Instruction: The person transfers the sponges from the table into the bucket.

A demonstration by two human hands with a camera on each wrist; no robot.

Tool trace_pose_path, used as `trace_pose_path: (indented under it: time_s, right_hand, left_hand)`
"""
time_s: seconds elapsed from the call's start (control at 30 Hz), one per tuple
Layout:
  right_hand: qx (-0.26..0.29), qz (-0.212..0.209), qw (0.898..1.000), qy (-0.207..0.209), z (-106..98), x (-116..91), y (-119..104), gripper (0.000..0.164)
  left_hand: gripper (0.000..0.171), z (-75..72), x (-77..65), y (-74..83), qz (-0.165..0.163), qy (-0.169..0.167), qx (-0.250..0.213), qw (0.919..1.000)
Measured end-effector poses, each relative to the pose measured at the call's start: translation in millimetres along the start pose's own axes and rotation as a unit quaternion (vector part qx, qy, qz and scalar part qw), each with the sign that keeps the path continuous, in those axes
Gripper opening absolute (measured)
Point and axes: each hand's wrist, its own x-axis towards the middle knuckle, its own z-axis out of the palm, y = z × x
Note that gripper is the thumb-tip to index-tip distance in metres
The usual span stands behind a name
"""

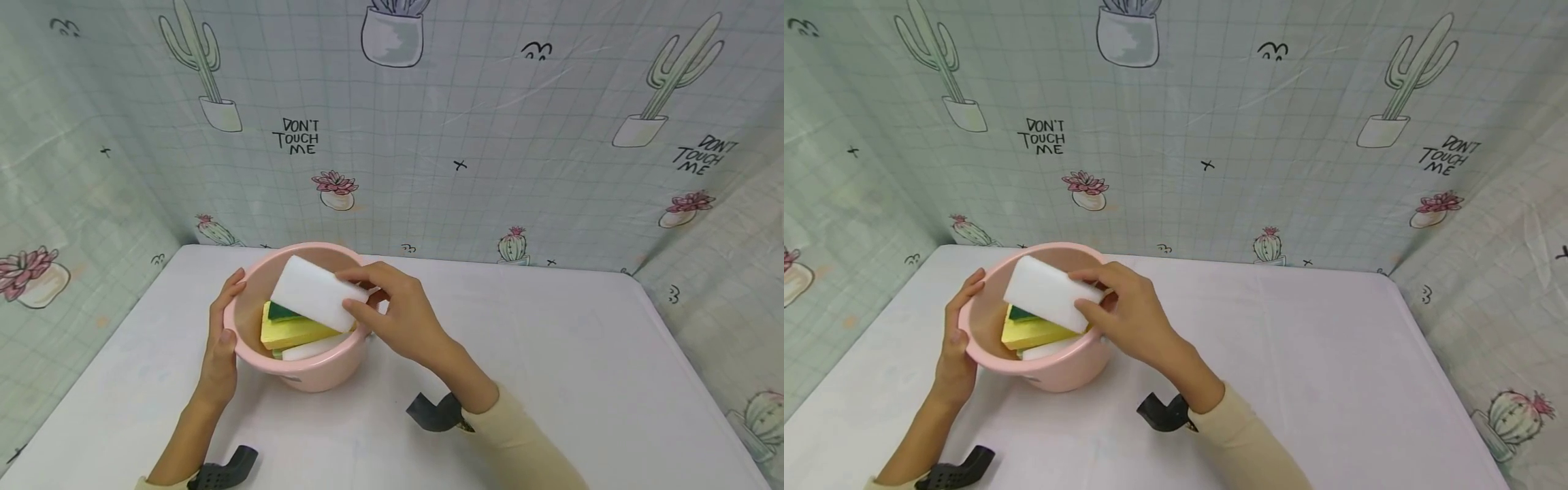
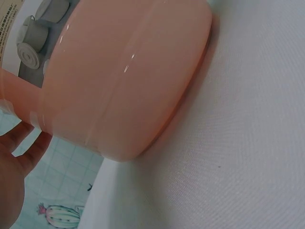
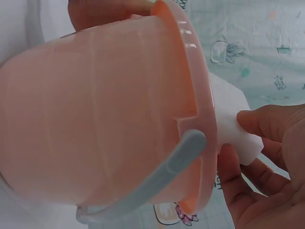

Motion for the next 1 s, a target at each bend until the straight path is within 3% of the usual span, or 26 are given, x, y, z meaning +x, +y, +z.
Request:
trace_pose_path:
  time_s: [0.2,0.4,0.7,1.0]
  right_hand:
    - [-0.037,-0.023,0.998,-0.043,5.9,0.2,-0.1,0.028]
    - [-0.049,-0.053,0.994,-0.082,7.8,2.6,-2.3,0.028]
    - [-0.073,-0.038,0.99,-0.119,8.5,4.2,-3.3,0.026]
    - [-0.083,-0.029,0.992,-0.092,1.2,3.3,-4.7,0.025]
  left_hand:
    - [0.062,-0.3,0.3,-0.3,-0.006,0.0,0.002,1.0]
    - [0.062,-0.2,0.2,-3.5,0.01,0.002,-0.018,0.9998]
    - [0.063,0.2,1.0,-3.2,0.021,0.0,-0.026,0.9994]
    - [0.063,0.0,0.9,-4.3,0.022,0.0,-0.021,0.9995]
